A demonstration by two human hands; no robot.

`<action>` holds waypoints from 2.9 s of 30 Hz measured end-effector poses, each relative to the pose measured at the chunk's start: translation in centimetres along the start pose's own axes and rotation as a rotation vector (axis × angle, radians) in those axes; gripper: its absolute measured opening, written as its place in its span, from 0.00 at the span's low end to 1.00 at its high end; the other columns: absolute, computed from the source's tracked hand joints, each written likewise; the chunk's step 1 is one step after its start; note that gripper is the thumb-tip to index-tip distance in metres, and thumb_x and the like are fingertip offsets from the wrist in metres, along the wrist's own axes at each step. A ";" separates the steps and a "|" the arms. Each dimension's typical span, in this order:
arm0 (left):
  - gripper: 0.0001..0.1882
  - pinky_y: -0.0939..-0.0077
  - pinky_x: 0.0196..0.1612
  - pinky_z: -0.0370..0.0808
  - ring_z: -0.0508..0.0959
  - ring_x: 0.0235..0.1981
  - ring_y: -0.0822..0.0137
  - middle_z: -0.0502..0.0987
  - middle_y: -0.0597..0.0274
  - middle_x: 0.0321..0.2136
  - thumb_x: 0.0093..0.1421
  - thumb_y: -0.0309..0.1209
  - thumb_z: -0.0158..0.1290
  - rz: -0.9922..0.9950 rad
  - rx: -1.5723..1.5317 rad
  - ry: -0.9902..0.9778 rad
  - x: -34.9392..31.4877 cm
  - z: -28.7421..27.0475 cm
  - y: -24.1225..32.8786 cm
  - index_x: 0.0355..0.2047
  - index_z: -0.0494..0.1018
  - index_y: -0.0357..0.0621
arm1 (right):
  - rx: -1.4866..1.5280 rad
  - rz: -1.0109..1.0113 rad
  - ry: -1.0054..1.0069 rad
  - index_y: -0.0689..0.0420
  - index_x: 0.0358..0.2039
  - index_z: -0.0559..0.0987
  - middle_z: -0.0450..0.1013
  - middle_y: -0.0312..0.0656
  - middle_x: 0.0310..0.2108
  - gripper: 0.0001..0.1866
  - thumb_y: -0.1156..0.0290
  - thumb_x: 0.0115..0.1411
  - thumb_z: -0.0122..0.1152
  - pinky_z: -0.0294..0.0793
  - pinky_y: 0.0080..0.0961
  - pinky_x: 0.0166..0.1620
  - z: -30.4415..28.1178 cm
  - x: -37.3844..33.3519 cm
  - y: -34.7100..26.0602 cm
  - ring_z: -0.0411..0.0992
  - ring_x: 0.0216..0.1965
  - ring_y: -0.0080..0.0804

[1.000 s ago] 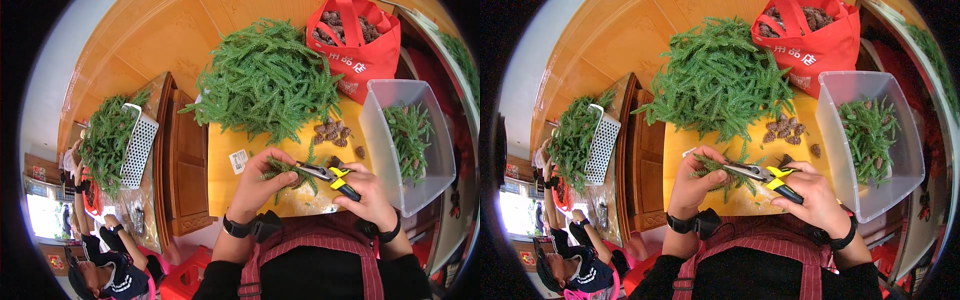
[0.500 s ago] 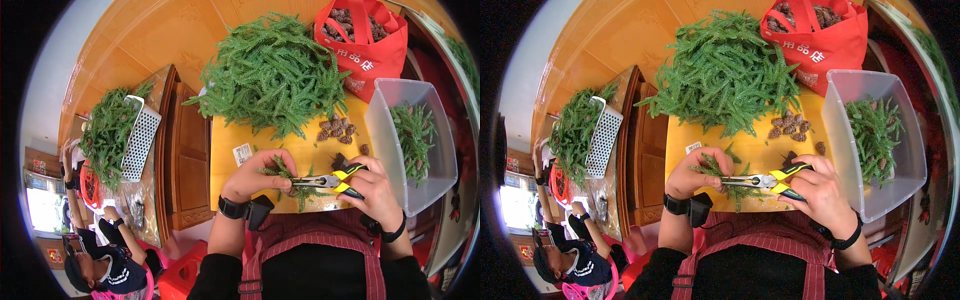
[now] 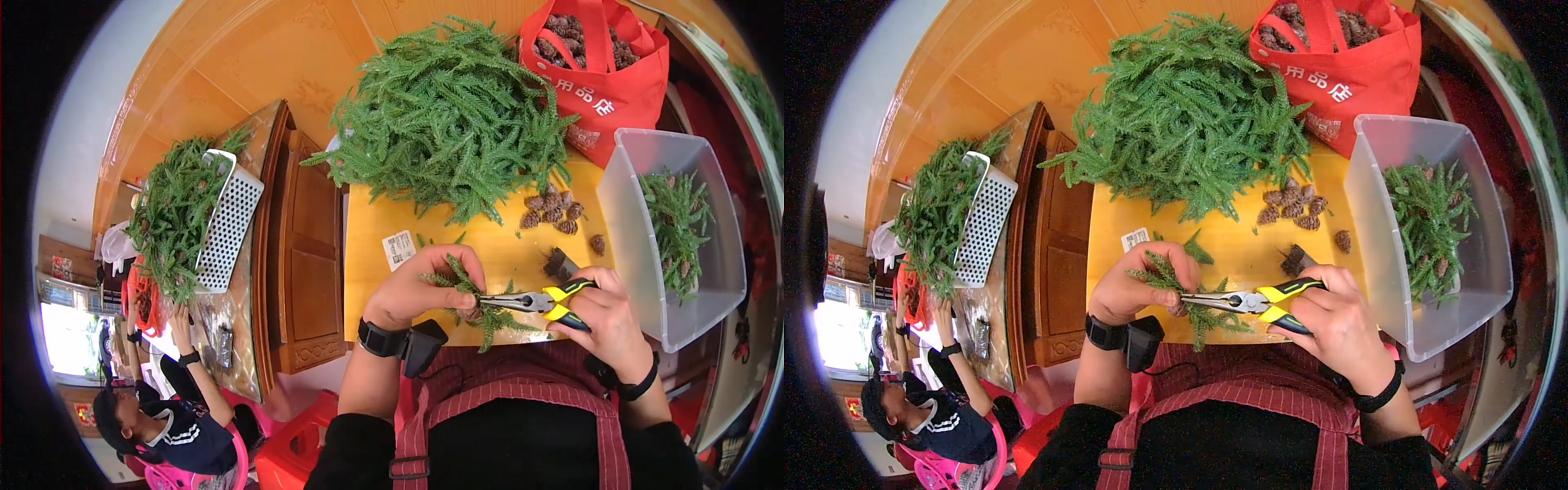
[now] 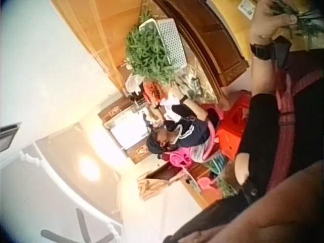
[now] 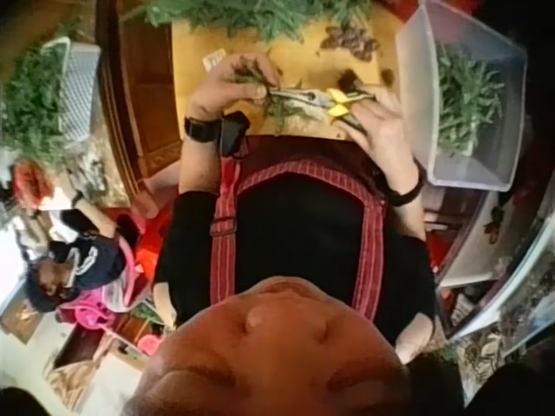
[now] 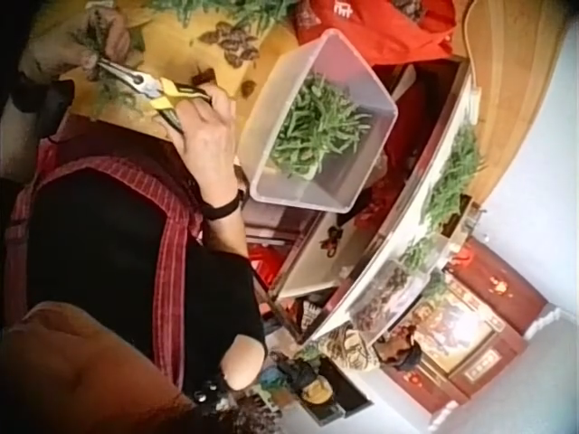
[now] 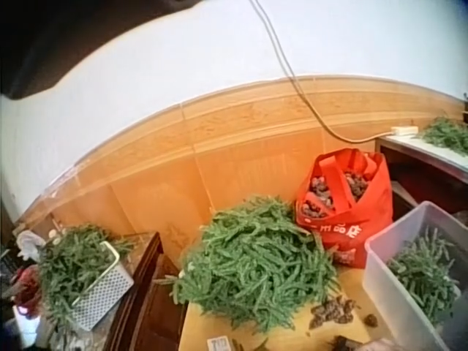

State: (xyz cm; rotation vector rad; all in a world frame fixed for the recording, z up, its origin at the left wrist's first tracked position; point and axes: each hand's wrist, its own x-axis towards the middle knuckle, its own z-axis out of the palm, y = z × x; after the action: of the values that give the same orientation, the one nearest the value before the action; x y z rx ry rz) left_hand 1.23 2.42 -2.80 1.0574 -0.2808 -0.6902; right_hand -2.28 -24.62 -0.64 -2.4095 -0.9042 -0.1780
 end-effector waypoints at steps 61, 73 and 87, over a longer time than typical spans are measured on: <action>0.11 0.81 0.36 0.73 0.74 0.32 0.74 0.72 0.62 0.35 0.50 0.18 0.55 0.371 0.256 0.557 1.3 4.4 -1.0 0.35 0.69 0.37 | 0.643 0.361 -0.115 0.62 0.27 0.77 0.72 0.44 0.26 0.11 0.66 0.49 0.61 0.68 0.28 0.39 -0.3 -0.5 -0.5 0.70 0.33 0.37; 0.15 0.78 0.34 0.72 0.74 0.31 0.73 0.71 0.63 0.38 0.54 0.24 0.54 0.283 0.023 0.418 1.1 3.9 -1.0 0.42 0.68 0.36 | 0.708 0.298 0.075 0.61 0.26 0.76 0.70 0.42 0.23 0.10 0.67 0.50 0.61 0.67 0.29 0.36 0.1 -0.4 0.0 0.69 0.31 0.36; 0.15 0.82 0.31 0.73 0.75 0.30 0.75 0.72 0.66 0.33 0.60 0.26 0.47 0.247 -0.026 0.580 1.2 4.3 -1.5 0.47 0.64 0.44 | -0.055 0.230 -0.052 0.62 0.31 0.74 0.70 0.48 0.31 0.15 0.65 0.46 0.63 0.63 0.39 0.49 5.0 -1.9 1.7 0.64 0.44 0.50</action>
State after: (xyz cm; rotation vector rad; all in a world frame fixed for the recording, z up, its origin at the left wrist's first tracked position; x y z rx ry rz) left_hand -0.69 -1.84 -2.19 1.1276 0.1001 -0.1477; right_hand -2.97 -24.10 -6.18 -2.5564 -0.6441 -0.0542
